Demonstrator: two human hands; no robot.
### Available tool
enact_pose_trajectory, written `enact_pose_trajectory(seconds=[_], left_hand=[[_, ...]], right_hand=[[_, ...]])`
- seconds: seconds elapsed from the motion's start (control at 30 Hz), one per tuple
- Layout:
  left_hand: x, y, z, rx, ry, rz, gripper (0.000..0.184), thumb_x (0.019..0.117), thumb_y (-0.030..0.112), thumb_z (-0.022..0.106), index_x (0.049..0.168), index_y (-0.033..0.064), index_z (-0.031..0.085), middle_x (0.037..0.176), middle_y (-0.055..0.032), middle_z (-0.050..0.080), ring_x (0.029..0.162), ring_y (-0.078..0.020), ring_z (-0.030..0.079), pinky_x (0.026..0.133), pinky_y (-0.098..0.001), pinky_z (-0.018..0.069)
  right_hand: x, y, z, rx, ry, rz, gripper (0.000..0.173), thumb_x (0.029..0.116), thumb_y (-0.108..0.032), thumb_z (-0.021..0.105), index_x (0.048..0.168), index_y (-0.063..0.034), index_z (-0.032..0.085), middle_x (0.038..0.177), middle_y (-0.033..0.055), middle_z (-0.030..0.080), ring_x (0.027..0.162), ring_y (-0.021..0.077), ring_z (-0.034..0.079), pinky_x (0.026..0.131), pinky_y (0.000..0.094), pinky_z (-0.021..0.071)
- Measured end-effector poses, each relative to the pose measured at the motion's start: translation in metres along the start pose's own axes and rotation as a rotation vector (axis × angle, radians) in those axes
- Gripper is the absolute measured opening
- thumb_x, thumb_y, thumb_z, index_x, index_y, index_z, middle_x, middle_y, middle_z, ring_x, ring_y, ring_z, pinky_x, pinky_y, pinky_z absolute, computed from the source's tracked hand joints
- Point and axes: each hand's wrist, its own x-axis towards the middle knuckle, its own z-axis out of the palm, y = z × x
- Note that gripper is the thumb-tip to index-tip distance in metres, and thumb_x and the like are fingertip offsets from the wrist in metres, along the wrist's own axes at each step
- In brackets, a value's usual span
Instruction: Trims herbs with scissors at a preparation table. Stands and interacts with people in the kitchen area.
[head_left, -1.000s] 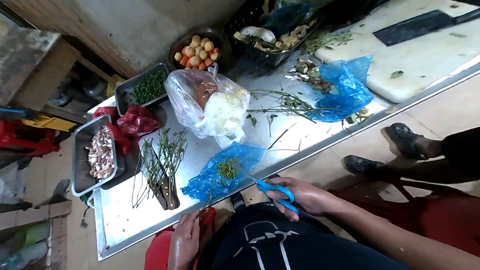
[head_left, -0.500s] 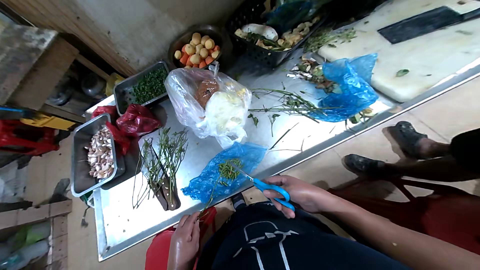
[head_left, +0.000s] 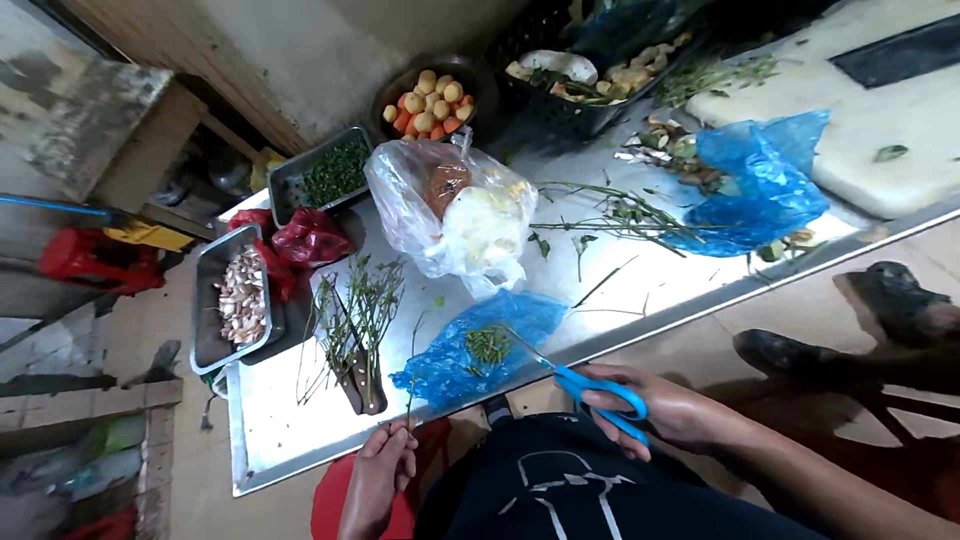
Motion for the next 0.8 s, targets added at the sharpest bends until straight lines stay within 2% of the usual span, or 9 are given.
enact_pose_trajectory(seconds=[0.17, 0.3, 0.4, 0.47, 0.57, 0.8], left_hand=[[0.008, 0.009, -0.011, -0.047, 0.101, 0.095, 0.024, 0.1067, 0.01, 0.044, 0.12, -0.0026, 0.06, 0.084, -0.0065, 0.068, 0.055, -0.0059, 0.057, 0.047, -0.018, 0.0453], [0.023, 0.035, -0.03, 0.185, 0.324, 0.175, 0.028, 0.1078, 0.013, 0.046, 0.126, -0.0034, 0.06, 0.087, -0.005, 0.067, 0.054, -0.0045, 0.054, 0.048, -0.0193, 0.0441], [0.045, 0.056, -0.043, 0.252, 0.393, 0.208, 0.029, 0.1079, 0.013, 0.046, 0.127, -0.0033, 0.06, 0.093, -0.0084, 0.067, 0.053, -0.0057, 0.053, 0.047, -0.0206, 0.042], [0.058, 0.066, -0.051, 0.171, 0.389, 0.19, 0.028, 0.1084, 0.013, 0.045, 0.126, -0.0025, 0.06, 0.092, -0.0081, 0.066, 0.054, -0.0067, 0.054, 0.046, -0.0198, 0.0424], [0.07, 0.074, -0.057, 0.033, 0.359, 0.159, 0.026, 0.1091, 0.013, 0.044, 0.123, -0.0021, 0.06, 0.089, -0.0084, 0.065, 0.056, -0.0088, 0.057, 0.046, -0.0201, 0.0437], [0.075, 0.079, -0.051, -0.173, 0.29, 0.148, 0.027, 0.1103, 0.014, 0.039, 0.115, -0.0017, 0.06, 0.082, -0.008, 0.065, 0.054, -0.01, 0.056, 0.045, -0.0204, 0.0428]], right_hand=[[-0.005, 0.008, -0.003, -0.005, 0.034, -0.02, 0.054, 0.0836, -0.052, 0.075, 0.12, -0.0164, 0.058, 0.066, -0.0007, 0.065, 0.049, 0.0127, 0.063, 0.045, 0.0269, 0.0551], [-0.009, 0.009, -0.002, -0.067, 0.042, -0.021, 0.052, 0.0862, -0.047, 0.071, 0.124, -0.0146, 0.058, 0.067, -0.0022, 0.065, 0.05, 0.0122, 0.064, 0.047, 0.0268, 0.056], [-0.019, 0.008, -0.005, -0.087, 0.069, -0.018, 0.05, 0.0893, -0.041, 0.069, 0.128, -0.0131, 0.057, 0.067, -0.0013, 0.066, 0.052, 0.0129, 0.065, 0.049, 0.0277, 0.0567], [-0.022, 0.01, -0.007, -0.106, 0.083, -0.028, 0.048, 0.0887, -0.04, 0.07, 0.126, -0.0124, 0.058, 0.067, -0.0008, 0.065, 0.052, 0.0134, 0.064, 0.05, 0.0285, 0.0563], [-0.025, 0.013, -0.012, -0.137, 0.098, -0.048, 0.053, 0.0854, -0.047, 0.072, 0.124, -0.0136, 0.06, 0.071, -0.0012, 0.066, 0.056, 0.0129, 0.065, 0.052, 0.0283, 0.0562], [-0.043, 0.019, -0.017, -0.149, 0.167, -0.057, 0.051, 0.0871, -0.037, 0.071, 0.126, -0.0086, 0.058, 0.079, -0.0013, 0.067, 0.062, 0.0118, 0.065, 0.057, 0.0282, 0.0564]])
